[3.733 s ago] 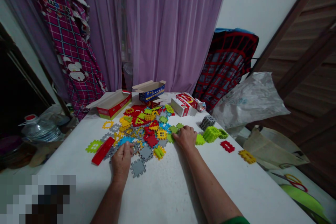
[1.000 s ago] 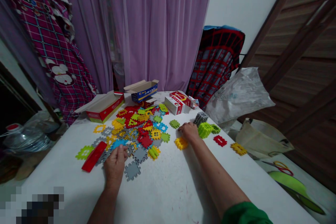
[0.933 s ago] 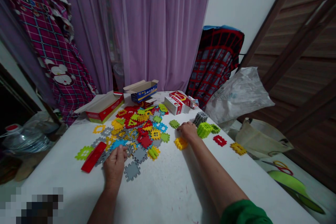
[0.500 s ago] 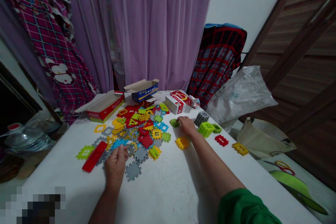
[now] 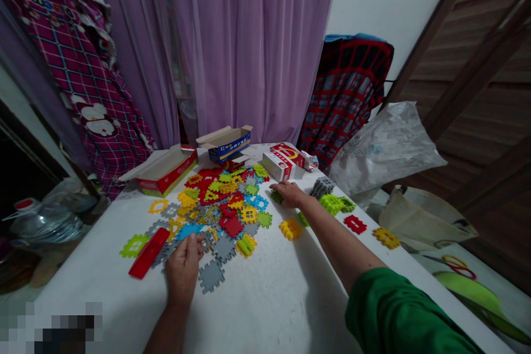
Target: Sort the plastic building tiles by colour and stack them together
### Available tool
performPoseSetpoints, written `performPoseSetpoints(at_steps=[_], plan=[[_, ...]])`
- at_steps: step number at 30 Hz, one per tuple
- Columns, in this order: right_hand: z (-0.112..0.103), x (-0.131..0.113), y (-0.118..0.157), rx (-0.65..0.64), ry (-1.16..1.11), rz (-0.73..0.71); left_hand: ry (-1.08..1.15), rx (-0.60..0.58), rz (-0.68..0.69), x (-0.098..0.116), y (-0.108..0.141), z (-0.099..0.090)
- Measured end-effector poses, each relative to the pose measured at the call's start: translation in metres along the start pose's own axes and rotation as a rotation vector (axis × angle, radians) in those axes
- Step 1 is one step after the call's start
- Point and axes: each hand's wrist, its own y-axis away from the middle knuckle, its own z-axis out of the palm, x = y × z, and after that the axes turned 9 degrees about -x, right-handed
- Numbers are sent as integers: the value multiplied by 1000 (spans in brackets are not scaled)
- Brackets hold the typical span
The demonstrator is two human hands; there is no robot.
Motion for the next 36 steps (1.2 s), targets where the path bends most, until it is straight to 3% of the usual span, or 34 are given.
performPoseSetpoints(at_steps=[3,6,11,14,17,23,26,30,36], plan=[[-2,4,14,34,-17,23,-4,-2,-18,-1,-1,0],[2,5,43,199,-116,30,-16,4,-21,-2,-1,0],[46,-10,106,525,-463,120,-54,25,9,0,0,-1],[81,-27,134,553,-484,70,-137,14,74,0,2,0],[102,-45,148,513,-430,-79,-233,-1,171,0,4,2],[107,-66,150,470,-252,-338,-421,34,330,0,7,4],[108,-64,148,518,-358,-341,-485,-40,411,9,4,11],[112,-58,144,613,-627,-296,-568,-225,467,42,-13,50],[112,-55,139,687,-874,-275,-683,-507,356,96,-61,153]])
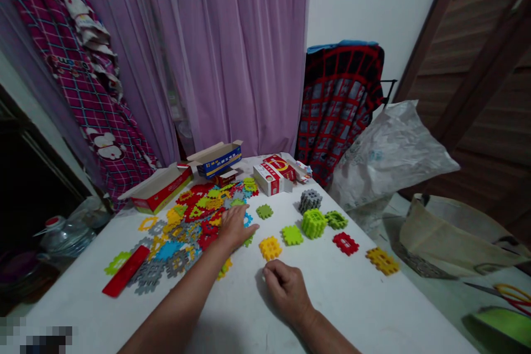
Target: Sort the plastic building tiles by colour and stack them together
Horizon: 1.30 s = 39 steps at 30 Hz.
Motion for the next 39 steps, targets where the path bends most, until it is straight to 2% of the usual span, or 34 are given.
performPoseSetpoints(at_steps=[3,6,17,24,29,35,39], plan=[[-2,0,-2,11,-43,18,-45,-135,-33,15,-34,10],[-3,0,-3,6,-53,41,-91,-196,-63,19,-49,17],[0,2,-1,-55,-73,78,-30,-185,-61,20,-59,29],[-2,1,-6,-2,-71,56,-17,-239,-43,23,-61,31],[-6,4,-6,82,-75,70,-92,-237,-16,18,-58,14],[-9,9,-8,149,-76,113,-254,-234,-33,-26,-53,-27],[-7,10,-8,142,-73,114,-311,-275,-16,-43,-55,-34]])
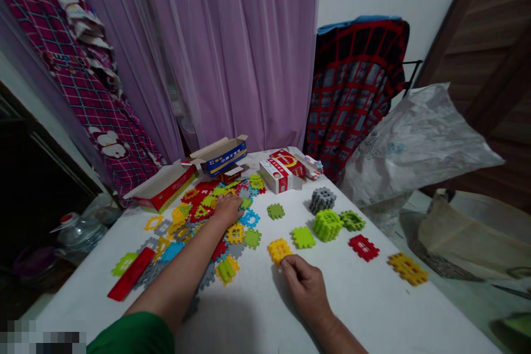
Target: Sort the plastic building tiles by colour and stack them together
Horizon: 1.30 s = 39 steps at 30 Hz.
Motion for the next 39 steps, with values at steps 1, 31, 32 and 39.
performPoseSetpoints(at_steps=[1,31,32,39], plan=[[0,0,0,-4,2,-2,-7,-1,2,0,-1,1],[0,-4,-2,-66,16,13,229,-77,42,29,20,9],[0,-4,-1,-66,18,13,211,-90,73,28,21,7],[1,-3,-1,-58,40,16,14,-206,222,25,10,4]])
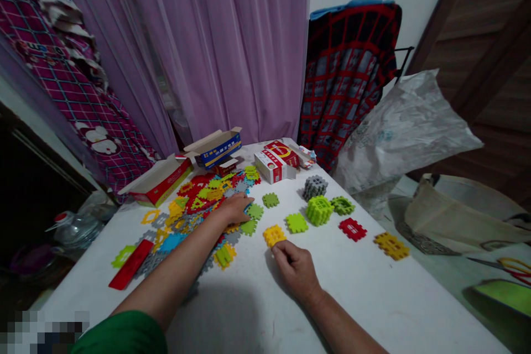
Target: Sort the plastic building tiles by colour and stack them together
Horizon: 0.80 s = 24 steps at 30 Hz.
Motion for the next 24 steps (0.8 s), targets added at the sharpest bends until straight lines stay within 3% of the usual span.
performPoseSetpoints(at_steps=[5,12,18,24], plan=[[-1,-2,0,-14,0,7,9,3,17,-4,-7,-4],[0,-2,0,-23,-14,13,52,127,31,-11,-3,-5],[-2,-4,-1,-25,-8,14,149,284,-22,17,-21,0],[-1,-2,0,-13,-9,2,163,272,-72,38,-41,6]])
